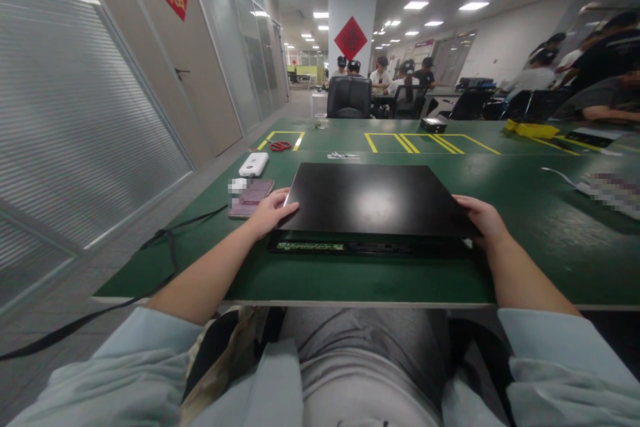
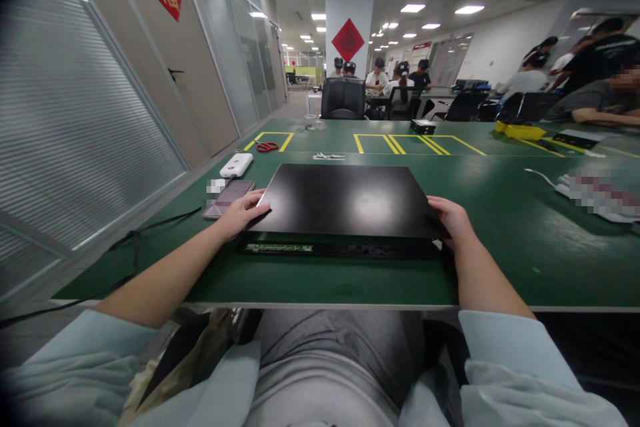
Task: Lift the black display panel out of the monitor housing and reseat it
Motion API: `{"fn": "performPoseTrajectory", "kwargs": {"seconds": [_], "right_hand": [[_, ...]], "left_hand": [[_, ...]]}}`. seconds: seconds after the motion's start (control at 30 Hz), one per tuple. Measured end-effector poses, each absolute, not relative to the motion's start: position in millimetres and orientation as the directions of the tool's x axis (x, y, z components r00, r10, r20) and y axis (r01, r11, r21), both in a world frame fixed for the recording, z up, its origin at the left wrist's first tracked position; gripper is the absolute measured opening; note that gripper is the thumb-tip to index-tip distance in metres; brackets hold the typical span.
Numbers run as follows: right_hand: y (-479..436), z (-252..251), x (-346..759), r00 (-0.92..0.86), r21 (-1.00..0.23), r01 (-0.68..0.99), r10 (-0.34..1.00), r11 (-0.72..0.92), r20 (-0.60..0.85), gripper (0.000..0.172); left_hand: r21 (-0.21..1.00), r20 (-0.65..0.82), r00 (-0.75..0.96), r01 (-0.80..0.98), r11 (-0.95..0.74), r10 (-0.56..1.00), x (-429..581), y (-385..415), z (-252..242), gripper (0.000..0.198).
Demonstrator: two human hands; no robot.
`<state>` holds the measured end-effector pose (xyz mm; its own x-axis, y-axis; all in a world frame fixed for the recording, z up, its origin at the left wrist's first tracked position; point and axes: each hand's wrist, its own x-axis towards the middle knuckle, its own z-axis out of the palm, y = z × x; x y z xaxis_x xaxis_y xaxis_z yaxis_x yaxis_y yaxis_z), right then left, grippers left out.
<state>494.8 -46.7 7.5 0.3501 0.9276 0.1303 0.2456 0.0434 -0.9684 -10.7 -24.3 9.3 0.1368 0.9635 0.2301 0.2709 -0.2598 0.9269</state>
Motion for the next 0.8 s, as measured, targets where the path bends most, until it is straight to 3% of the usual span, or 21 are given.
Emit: {"fn": "performPoseTrajectory", "kwargs": {"seconds": [0.07, 0.27, 0.47, 0.67, 0.8], "right_hand": [[-53, 18, 488, 0.354, -0.981, -0.193, 0.934, 0.014, -0.056, 0.018], [-66, 32, 475, 0.305, -0.86, -0.509, 0.925, -0.042, -0.225, 0.012], [-62, 30, 481, 0.363, -0.804, -0.594, 0.887, -0.015, -0.284, 0.023], [-64, 38, 474, 0.469, -0.703, -0.681, 0.859, 0.206, -0.203, 0.028], [-60, 37, 470, 0.616, -0.656, -0.649, 0.772, 0.385, -0.157, 0.025]], "left_hand": [[0.917, 0.236, 0.145, 0.295, -0.27, 0.961, -11, -23, 9, 0.067], [0.879, 0.262, 0.172, 0.363, -0.308, 0.95, -14, -20, 7, 0.072], [0.837, 0.297, 0.219, 0.408, -0.364, 0.929, -14, -19, 3, 0.068], [0.811, 0.347, 0.208, 0.422, -0.404, 0.914, -14, -12, -5, 0.062], [0.799, 0.356, 0.224, 0.431, -0.42, 0.907, -15, -10, -10, 0.061]]}}
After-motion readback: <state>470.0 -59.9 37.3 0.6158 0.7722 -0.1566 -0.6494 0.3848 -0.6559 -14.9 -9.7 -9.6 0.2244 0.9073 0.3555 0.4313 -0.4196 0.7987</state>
